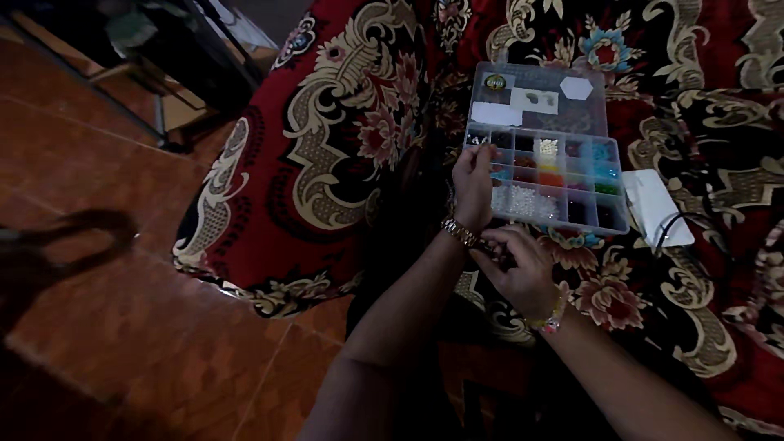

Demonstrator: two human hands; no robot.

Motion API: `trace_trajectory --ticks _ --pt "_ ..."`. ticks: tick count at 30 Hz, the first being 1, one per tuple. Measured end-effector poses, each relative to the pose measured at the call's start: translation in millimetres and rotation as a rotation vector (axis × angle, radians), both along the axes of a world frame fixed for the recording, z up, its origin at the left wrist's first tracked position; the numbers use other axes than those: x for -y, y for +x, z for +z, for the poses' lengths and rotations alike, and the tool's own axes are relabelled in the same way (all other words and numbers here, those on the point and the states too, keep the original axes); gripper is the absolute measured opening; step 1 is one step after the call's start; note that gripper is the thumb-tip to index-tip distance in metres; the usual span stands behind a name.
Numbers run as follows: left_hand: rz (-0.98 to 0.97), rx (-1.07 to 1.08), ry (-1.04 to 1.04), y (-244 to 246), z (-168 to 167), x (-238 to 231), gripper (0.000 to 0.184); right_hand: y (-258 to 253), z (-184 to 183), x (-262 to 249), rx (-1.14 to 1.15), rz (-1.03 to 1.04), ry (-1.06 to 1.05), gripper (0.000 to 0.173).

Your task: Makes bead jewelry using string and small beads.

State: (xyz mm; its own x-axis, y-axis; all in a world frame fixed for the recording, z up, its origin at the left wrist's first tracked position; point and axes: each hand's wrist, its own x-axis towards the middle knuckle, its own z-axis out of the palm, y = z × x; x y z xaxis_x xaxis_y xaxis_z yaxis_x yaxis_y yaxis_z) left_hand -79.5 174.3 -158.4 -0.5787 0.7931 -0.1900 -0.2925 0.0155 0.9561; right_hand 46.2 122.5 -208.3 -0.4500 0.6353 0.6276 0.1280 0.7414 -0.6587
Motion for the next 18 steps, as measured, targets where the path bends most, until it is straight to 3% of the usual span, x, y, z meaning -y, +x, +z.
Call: trace_trajectory --ticks 5,18 --pt "0.005 -0.288 0.078 -0.6 -5.1 7.8 0.026 0.7 -2.1 0.0 0.084 -0.027 0.060 0.025" --pt "-0.085 -0.069 -0.027 3.4 -2.6 9.2 0.033 0.6 -6.1 -5.0 0.066 0.008 0.125 0.023"
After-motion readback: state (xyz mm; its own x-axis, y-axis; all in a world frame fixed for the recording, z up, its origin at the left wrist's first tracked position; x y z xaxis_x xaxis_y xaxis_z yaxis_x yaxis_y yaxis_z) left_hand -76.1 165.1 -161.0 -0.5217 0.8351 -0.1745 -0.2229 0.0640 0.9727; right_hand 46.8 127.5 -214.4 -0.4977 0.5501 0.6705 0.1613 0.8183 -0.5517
